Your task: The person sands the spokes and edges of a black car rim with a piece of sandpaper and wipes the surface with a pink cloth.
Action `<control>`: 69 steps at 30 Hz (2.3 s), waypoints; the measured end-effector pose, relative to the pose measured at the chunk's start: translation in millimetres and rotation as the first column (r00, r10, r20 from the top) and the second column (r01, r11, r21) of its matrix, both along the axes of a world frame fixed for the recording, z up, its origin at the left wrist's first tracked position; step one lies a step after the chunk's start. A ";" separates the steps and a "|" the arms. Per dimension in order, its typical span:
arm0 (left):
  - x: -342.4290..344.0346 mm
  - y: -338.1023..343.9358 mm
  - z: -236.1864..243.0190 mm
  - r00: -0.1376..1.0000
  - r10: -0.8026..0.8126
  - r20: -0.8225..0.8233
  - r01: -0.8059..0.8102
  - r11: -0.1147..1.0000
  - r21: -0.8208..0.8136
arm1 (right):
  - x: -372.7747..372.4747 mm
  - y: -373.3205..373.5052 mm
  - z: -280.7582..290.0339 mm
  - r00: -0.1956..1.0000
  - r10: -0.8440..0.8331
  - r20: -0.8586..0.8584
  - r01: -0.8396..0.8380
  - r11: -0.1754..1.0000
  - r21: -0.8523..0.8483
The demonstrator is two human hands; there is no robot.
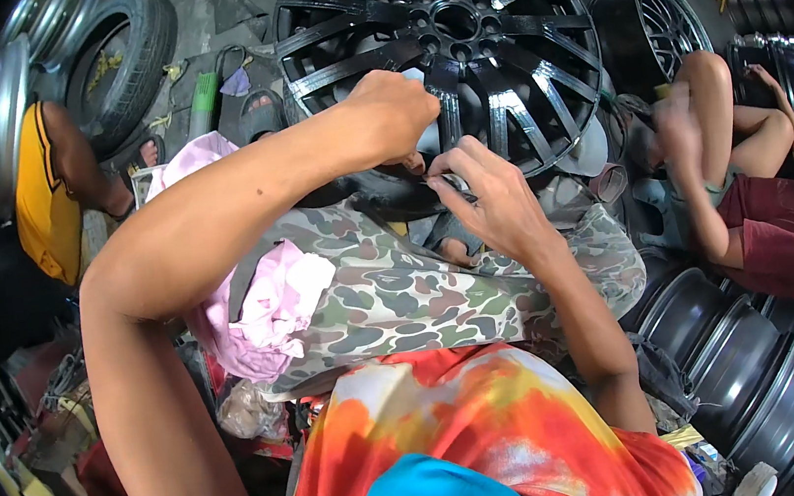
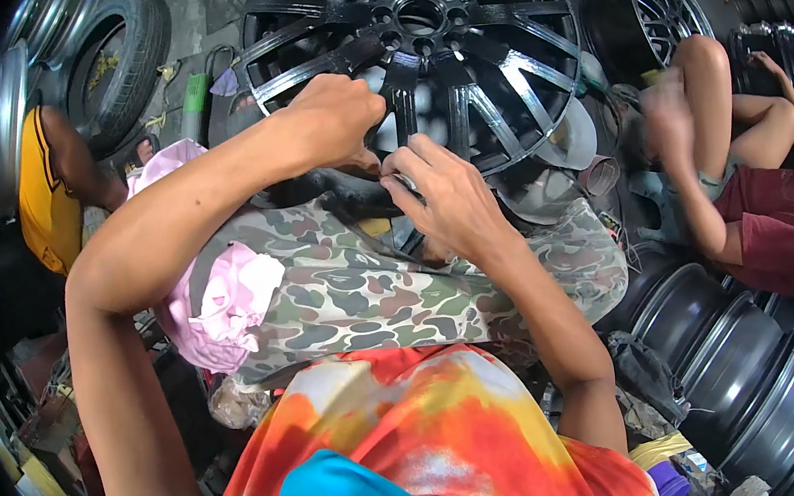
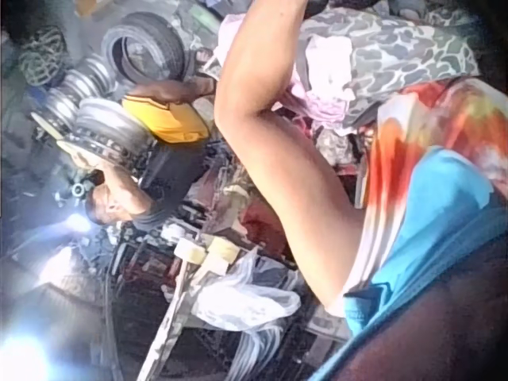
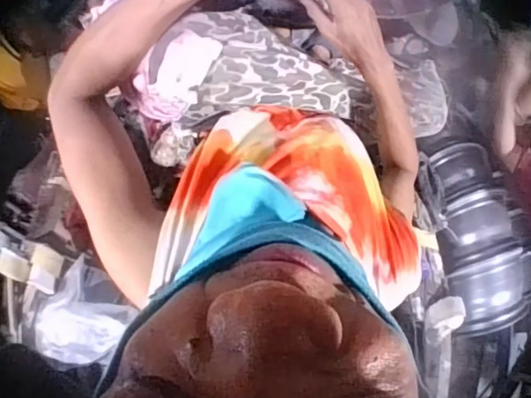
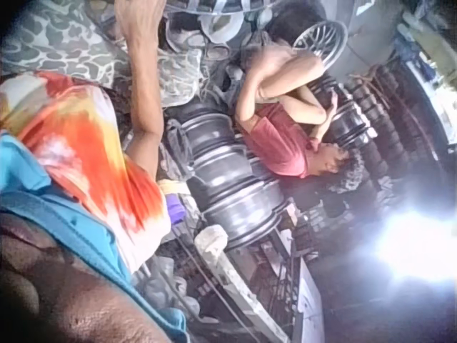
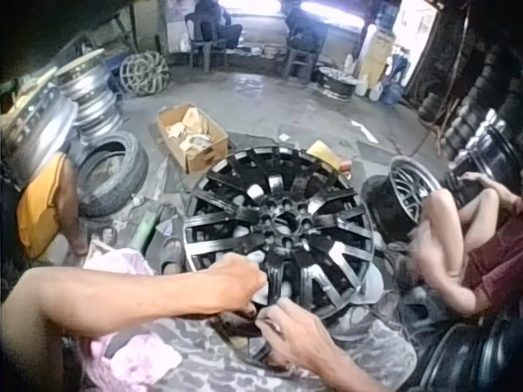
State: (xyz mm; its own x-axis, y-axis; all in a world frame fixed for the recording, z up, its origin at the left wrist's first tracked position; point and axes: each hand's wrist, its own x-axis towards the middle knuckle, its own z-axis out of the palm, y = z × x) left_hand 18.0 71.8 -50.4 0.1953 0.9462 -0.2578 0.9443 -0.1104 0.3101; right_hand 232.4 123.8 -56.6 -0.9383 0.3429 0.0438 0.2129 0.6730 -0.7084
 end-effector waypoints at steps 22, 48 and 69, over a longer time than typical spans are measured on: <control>-70.6 11.2 27.3 0.948 0.315 0.038 -0.316 0.949 0.021 | -20.3 1.5 -6.3 0.987 0.148 0.057 -0.150 0.988 0.031; -68.1 7.1 21.2 0.954 0.294 0.057 -0.297 0.953 0.065 | -31.4 7.7 5.0 0.964 0.142 0.227 -0.140 0.990 -0.027; -65.4 19.6 15.9 0.946 0.322 0.028 -0.319 0.944 -0.079 | -37.6 -4.6 6.1 0.978 0.090 0.186 -0.091 0.996 0.001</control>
